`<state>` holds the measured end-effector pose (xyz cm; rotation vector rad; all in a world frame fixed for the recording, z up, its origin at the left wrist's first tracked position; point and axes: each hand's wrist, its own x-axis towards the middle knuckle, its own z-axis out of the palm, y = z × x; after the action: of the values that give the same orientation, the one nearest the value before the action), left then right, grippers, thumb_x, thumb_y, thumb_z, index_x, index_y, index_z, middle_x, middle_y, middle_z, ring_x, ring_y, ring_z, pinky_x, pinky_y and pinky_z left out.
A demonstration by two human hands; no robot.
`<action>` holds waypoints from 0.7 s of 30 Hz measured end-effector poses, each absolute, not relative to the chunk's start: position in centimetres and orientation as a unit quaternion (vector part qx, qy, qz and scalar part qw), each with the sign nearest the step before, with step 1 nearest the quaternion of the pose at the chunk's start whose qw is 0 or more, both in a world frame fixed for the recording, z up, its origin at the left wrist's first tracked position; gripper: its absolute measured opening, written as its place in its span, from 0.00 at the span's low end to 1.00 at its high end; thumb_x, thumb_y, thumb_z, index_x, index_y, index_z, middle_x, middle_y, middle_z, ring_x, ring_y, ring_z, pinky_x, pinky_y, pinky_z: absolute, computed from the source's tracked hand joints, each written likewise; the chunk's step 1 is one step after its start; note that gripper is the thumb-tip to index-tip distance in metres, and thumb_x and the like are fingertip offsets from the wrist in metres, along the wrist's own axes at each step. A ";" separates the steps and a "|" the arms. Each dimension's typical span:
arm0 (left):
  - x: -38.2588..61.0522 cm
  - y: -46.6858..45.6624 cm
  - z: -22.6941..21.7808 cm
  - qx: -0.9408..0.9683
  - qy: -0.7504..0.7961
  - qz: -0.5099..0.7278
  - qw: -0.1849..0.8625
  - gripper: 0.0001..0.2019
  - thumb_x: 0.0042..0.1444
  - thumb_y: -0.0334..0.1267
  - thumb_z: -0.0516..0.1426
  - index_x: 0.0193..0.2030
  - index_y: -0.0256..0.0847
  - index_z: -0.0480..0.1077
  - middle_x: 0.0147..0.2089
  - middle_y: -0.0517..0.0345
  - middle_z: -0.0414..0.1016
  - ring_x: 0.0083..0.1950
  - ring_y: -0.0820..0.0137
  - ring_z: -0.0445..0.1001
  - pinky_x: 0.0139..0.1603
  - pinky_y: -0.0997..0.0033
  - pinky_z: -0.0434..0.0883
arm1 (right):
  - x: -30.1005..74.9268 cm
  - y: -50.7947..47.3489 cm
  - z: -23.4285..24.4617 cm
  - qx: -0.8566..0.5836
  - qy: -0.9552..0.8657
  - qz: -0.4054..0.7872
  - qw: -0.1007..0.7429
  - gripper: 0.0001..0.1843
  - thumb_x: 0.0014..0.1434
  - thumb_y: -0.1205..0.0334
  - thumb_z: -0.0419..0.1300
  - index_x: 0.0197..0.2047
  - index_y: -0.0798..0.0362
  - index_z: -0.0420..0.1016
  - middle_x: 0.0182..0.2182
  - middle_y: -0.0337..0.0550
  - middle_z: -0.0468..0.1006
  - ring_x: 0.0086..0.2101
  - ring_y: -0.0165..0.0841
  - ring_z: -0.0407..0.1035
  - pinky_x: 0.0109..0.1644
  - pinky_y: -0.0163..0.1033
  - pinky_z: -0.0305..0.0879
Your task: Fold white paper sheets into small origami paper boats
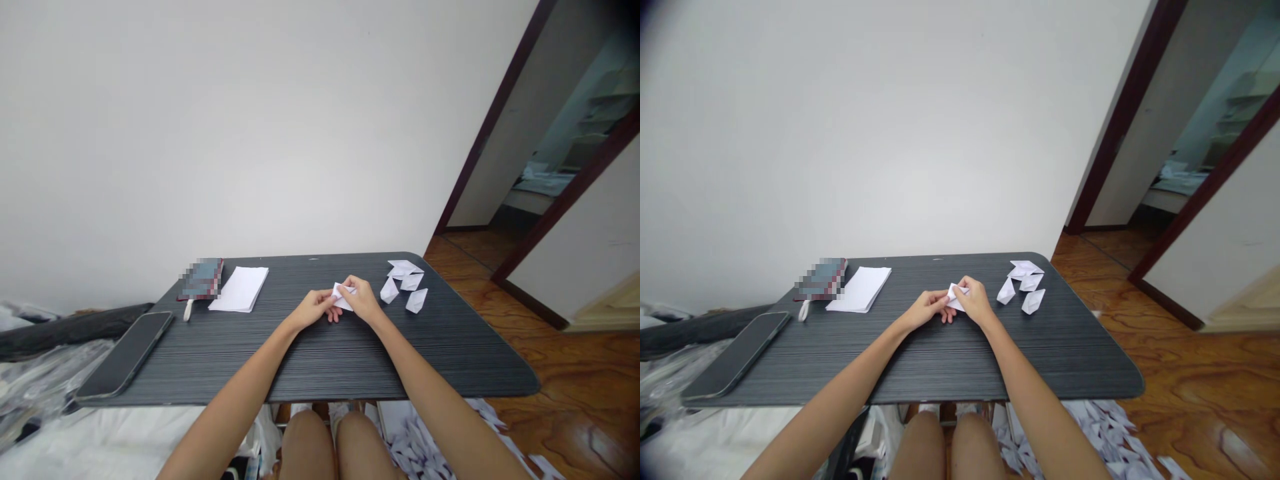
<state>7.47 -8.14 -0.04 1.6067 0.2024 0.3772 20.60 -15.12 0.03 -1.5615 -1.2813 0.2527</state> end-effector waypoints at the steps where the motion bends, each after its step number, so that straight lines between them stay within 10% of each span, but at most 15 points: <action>1: 7.5 -8.2 -0.1 0.721 0.096 0.174 0.663 0.18 0.50 0.45 0.52 0.39 0.28 0.64 0.26 0.52 0.70 0.22 0.75 0.69 0.21 0.77 0.64 | 20.5 -15.1 0.0 -0.655 -0.536 0.101 0.523 0.10 0.47 0.58 0.53 0.20 0.54 0.61 0.17 0.36 0.64 0.20 0.27 0.58 0.23 0.31 0.53; 21: 7.1 -8.0 0.0 0.731 0.169 0.245 0.615 0.15 0.48 0.43 0.53 0.27 0.29 0.63 0.14 0.60 0.66 0.11 0.81 0.60 0.11 0.84 0.54 | 20.3 -15.0 -0.2 -0.569 -0.503 0.300 0.577 0.14 0.44 0.58 0.56 0.34 0.54 0.60 0.15 0.32 0.69 0.13 0.23 0.59 0.14 0.28 0.52</action>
<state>7.08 -8.01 -0.02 1.6833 0.3890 0.5643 20.27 -14.98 -0.23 -1.3307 -1.1780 0.7013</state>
